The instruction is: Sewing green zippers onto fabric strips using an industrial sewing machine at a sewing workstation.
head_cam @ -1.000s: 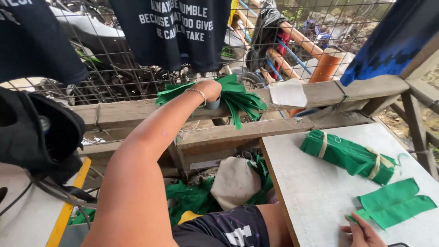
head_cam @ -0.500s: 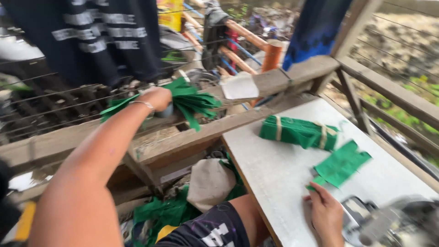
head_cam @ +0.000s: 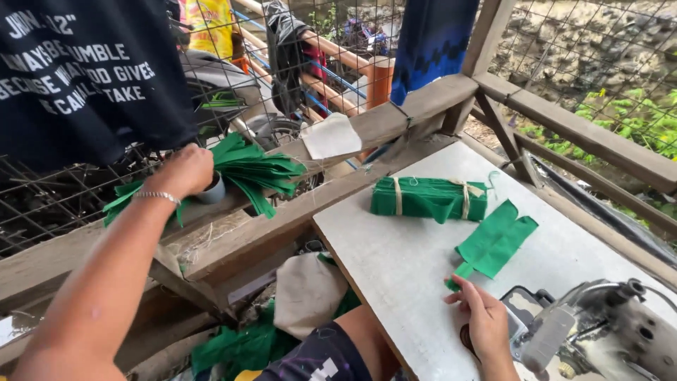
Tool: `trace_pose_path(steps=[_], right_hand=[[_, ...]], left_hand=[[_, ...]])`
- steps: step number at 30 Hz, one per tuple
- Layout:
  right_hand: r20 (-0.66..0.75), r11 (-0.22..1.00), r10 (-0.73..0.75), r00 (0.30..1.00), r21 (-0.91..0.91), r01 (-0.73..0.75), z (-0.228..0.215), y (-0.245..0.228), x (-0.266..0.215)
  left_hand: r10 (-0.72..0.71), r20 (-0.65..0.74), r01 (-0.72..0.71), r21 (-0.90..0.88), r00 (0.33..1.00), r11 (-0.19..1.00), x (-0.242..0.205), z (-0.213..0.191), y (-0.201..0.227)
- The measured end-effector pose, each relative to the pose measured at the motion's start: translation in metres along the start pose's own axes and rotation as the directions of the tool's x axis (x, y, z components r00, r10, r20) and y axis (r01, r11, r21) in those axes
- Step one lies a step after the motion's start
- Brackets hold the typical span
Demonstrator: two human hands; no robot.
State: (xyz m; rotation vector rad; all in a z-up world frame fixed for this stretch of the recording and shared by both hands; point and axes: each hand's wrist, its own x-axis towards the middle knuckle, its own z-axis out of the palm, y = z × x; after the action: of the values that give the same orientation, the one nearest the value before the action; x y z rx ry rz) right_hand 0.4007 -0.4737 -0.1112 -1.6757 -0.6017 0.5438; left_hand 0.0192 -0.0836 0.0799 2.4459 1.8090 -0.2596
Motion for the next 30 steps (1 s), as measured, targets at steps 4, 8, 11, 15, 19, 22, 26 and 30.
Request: trace_pose_path(steps=[4, 8, 11, 15, 19, 22, 26, 30], right_hand=[[-0.027, 0.97, 0.054, 0.998, -0.237, -0.059, 0.0, 0.016, 0.014], [-0.064, 0.991, 0.132, 0.989, 0.045, -0.129, -0.001, 0.037, 0.03], [-0.084, 0.964, 0.139, 0.987, 0.238, -0.116, -0.004, 0.059, 0.033], [0.013, 0.984, 0.028, 1.0, 0.174, -0.03, -0.009, 0.055, 0.025], [0.104, 0.994, -0.107, 0.989, 0.046, 0.103, -0.01, 0.035, 0.016], [-0.029, 0.995, -0.038, 0.999, 0.088, 0.04, -0.007, 0.027, 0.016], [-0.043, 0.999, 0.028, 0.999, -0.027, -0.029, -0.014, 0.018, 0.012], [0.038, 0.991, 0.048, 0.998, 0.122, -0.052, -0.013, 0.002, 0.008]], left_hand=[[0.062, -0.135, -0.104, -0.332, 0.989, 0.937, -0.045, 0.006, 0.061], [0.432, -0.122, -0.436, -0.469, 0.893, 0.768, -0.044, 0.077, 0.137], [0.75, -0.266, -0.75, -0.507, 0.605, 0.424, -0.06, 0.135, 0.209], [0.91, -0.352, -0.841, -0.54, 0.221, -0.005, -0.089, 0.178, 0.292], [0.842, -0.524, -0.865, -0.475, 0.132, -0.16, -0.102, 0.181, 0.331], [0.818, -0.552, -0.819, -0.538, 0.164, -0.199, -0.112, 0.166, 0.337], [0.788, -0.543, -0.742, -0.647, 0.29, -0.173, -0.121, 0.159, 0.349], [0.746, -0.437, -0.626, -0.779, 0.502, -0.035, -0.122, 0.163, 0.35]])
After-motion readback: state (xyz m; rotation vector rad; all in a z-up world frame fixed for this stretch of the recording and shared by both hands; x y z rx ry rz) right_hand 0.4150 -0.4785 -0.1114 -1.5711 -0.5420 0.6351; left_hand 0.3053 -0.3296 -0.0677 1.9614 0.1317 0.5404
